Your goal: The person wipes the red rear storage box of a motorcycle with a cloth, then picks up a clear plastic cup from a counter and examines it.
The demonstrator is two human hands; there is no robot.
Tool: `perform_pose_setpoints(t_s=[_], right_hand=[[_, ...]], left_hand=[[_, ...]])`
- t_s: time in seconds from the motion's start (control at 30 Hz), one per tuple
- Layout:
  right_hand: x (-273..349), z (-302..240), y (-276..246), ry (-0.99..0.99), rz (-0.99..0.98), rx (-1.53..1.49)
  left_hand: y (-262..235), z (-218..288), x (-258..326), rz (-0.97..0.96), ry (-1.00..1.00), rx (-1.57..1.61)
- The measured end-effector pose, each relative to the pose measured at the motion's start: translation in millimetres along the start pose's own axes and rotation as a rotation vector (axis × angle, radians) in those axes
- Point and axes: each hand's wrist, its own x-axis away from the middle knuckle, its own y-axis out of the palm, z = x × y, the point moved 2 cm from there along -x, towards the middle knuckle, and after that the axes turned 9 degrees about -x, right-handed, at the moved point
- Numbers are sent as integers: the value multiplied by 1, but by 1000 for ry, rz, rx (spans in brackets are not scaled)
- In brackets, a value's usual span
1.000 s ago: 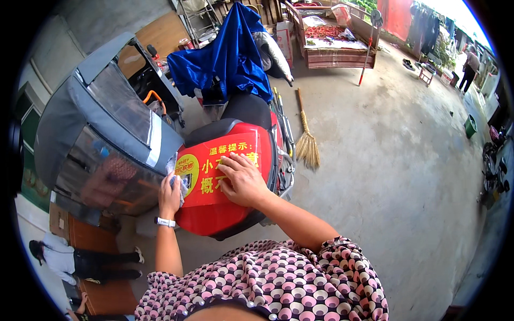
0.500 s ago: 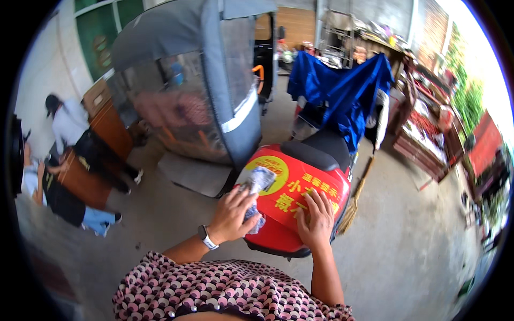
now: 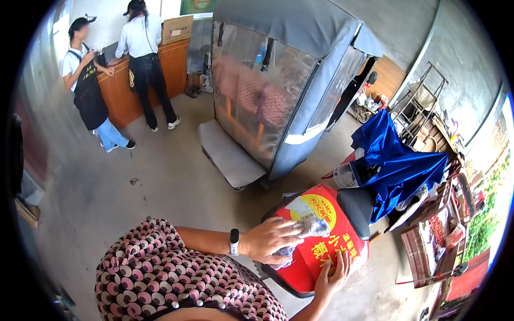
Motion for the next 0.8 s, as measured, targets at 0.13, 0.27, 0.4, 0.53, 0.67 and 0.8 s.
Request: perform_pose_setpoints(t_s=[0.13,0.27,0.4,0.53,0.67,0.8], right_hand=[[2,2,2,80,23,-109],[4,5,1,149,61,-185],[8,8,-3,22,174,-202],[13,27,-2,74,194,-272],[17,30,-2,176,219,-339],[15,25,-1,208,246,-378]], left_hand=[[6,-8,3,-9,88,93],[-2,-28,-1,-30,282,263],[1,-32,-1,-78,314,295],[0,-31,0,-78,310,300],[4,-37,6,-28,325,374],[7,-42,11,76,341,451]])
